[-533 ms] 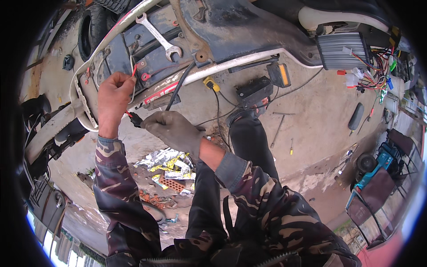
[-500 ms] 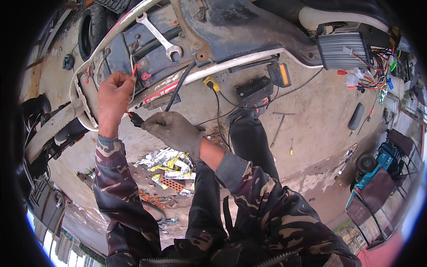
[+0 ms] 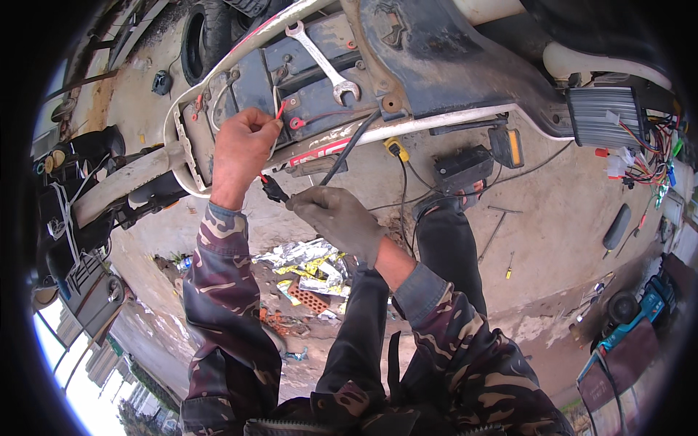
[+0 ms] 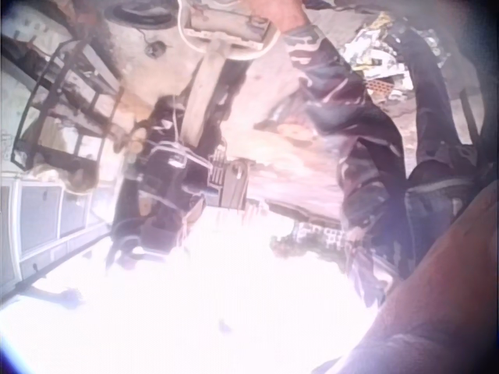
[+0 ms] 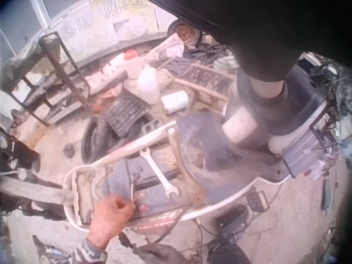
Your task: The person works on a motorcycle battery, stripping wire ends with a screwdriver, twisting wires together, and connecting them to the battery terminals. The person uses a multimeter to test the connection and then secures the wires to the battery.
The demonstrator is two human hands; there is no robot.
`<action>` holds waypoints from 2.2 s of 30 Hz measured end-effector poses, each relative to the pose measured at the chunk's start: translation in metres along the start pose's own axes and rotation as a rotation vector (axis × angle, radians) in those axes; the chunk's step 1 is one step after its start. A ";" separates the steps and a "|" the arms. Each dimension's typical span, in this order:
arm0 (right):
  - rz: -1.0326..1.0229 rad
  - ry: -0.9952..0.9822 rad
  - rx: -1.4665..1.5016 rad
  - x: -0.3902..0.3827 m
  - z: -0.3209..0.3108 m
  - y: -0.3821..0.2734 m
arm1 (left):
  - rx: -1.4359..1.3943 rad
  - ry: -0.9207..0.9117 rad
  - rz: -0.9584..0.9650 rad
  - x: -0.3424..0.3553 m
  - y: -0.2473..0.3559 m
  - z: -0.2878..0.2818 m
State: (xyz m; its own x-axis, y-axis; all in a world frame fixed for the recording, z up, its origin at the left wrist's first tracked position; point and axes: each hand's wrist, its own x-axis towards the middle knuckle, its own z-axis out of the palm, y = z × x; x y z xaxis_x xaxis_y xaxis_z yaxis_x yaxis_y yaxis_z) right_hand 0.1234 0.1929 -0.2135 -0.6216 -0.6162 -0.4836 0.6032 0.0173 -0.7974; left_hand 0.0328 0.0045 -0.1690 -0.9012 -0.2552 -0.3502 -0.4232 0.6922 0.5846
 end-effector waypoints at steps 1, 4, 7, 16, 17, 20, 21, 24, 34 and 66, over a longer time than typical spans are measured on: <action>-0.005 0.000 0.011 0.000 0.000 0.000 | -0.006 -0.007 -0.008 0.000 0.001 0.000; 0.001 0.008 0.023 -0.001 0.000 0.000 | 0.006 -0.009 -0.015 0.001 0.002 0.000; 0.028 0.011 0.040 -0.001 -0.001 -0.001 | 0.010 -0.009 -0.022 0.001 0.002 0.000; 0.024 -0.006 0.068 0.000 -0.001 -0.003 | -0.005 0.013 0.005 0.000 0.003 0.000; 0.037 -0.008 0.082 0.000 -0.001 -0.002 | -0.004 0.014 -0.001 0.000 0.003 0.000; 0.004 0.011 0.099 0.002 0.000 0.001 | 0.040 0.014 0.020 0.001 0.002 0.001; 0.016 0.028 0.096 0.002 0.001 0.001 | 0.044 0.017 0.028 0.001 0.002 0.001; 0.042 0.001 0.144 0.001 -0.001 0.002 | 0.057 0.025 0.034 0.002 0.002 0.002; 0.029 0.008 0.209 0.003 0.001 0.007 | 0.069 0.008 0.022 0.003 0.006 0.000; 0.054 0.015 0.221 0.006 0.002 0.008 | 0.110 -0.071 0.103 0.007 0.004 -0.008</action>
State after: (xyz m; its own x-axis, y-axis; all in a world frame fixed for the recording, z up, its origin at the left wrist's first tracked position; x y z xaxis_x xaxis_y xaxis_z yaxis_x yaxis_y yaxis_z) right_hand 0.1250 0.1876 -0.2220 -0.5919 -0.6075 -0.5298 0.7294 -0.1241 -0.6727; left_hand 0.0241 0.0007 -0.1633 -0.9289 -0.1334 -0.3454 -0.3124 0.7830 0.5379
